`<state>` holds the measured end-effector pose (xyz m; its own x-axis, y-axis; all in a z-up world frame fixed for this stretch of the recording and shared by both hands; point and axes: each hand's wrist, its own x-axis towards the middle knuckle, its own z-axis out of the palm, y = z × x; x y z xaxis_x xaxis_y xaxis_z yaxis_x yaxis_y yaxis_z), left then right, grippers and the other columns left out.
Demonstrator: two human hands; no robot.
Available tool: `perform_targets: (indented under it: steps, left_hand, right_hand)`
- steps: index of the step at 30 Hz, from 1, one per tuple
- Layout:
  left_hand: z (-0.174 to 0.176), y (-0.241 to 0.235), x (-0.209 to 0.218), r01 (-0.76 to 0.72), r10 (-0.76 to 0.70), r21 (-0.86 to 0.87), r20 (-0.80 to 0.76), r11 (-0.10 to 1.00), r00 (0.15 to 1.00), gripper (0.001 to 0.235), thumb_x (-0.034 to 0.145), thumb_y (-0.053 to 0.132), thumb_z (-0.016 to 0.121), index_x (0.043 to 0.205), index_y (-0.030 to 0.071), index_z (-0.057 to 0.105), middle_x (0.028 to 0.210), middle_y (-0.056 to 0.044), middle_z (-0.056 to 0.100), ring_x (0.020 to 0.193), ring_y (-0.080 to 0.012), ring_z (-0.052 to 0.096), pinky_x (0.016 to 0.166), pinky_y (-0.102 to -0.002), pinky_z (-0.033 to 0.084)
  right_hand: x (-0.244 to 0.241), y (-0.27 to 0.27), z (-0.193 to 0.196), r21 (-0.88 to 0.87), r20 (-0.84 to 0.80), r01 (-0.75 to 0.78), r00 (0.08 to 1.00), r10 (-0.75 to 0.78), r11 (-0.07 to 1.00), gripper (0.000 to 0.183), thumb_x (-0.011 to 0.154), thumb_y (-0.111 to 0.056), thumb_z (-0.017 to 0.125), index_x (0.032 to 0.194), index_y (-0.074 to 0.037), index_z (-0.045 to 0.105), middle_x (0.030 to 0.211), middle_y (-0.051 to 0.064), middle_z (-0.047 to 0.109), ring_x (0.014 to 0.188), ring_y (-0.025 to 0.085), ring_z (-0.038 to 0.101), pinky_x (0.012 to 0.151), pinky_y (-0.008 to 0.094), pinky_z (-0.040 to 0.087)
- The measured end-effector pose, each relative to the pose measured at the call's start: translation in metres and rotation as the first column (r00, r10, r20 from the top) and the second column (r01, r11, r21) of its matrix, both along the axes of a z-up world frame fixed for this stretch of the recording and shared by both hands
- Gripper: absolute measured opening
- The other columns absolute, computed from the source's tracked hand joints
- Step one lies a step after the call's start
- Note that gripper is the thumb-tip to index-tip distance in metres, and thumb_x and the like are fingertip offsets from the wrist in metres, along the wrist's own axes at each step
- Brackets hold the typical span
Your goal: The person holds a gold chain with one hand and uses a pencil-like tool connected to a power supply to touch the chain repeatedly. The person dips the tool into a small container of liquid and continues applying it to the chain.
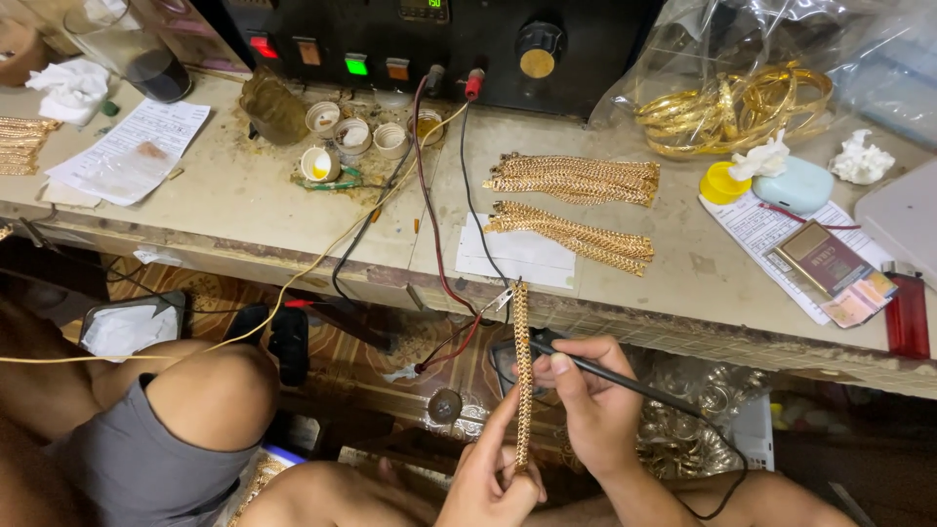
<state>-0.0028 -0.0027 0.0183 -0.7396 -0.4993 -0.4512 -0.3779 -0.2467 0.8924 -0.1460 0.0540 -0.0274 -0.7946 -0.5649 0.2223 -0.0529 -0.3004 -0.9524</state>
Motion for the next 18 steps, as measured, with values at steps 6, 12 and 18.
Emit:
perform_targets:
  steps: [6,12,18]
  left_hand:
    - [0.0049,-0.0005,-0.0009,0.001,-0.001,-0.041,0.007,0.999,1.000,0.096,0.072,0.005,0.052,0.163,0.033,0.038,0.054,-0.001,0.068,0.044,-0.0034,0.048,0.048,-0.020,0.041]
    - [0.0044,0.0002,-0.0003,0.001,0.000,-0.093,0.008,0.996,1.000,0.094,0.075,0.003,0.055,0.163,0.033,0.040,0.048,0.006,0.042,0.045,-0.0049,0.033,0.047,-0.024,0.029]
    - [0.0057,-0.0024,-0.0024,0.015,-0.010,-0.139,0.033,0.990,0.999,0.098,0.070,0.005,0.056,0.162,0.036,0.042,0.048,0.003,0.055,0.042,-0.0049,0.039,0.047,-0.024,0.034]
  right_hand:
    - [0.0004,-0.0006,0.0016,0.041,-0.029,0.030,0.999,-0.029,0.999,0.022,0.096,-0.017,0.067,0.106,0.002,0.063,0.085,0.018,0.078,0.076,0.026,0.083,0.065,0.036,0.074]
    - [0.0003,-0.0003,-0.0030,0.031,-0.018,0.035,0.999,-0.035,0.999,0.020,0.095,-0.015,0.068,0.106,0.001,0.065,0.084,0.017,0.078,0.074,0.023,0.081,0.065,0.034,0.072]
    - [-0.0007,-0.0011,0.0013,0.008,-0.029,-0.008,1.000,0.009,1.000,0.017,0.096,-0.014,0.067,0.103,0.001,0.064,0.082,0.017,0.078,0.074,0.030,0.085,0.061,0.034,0.073]
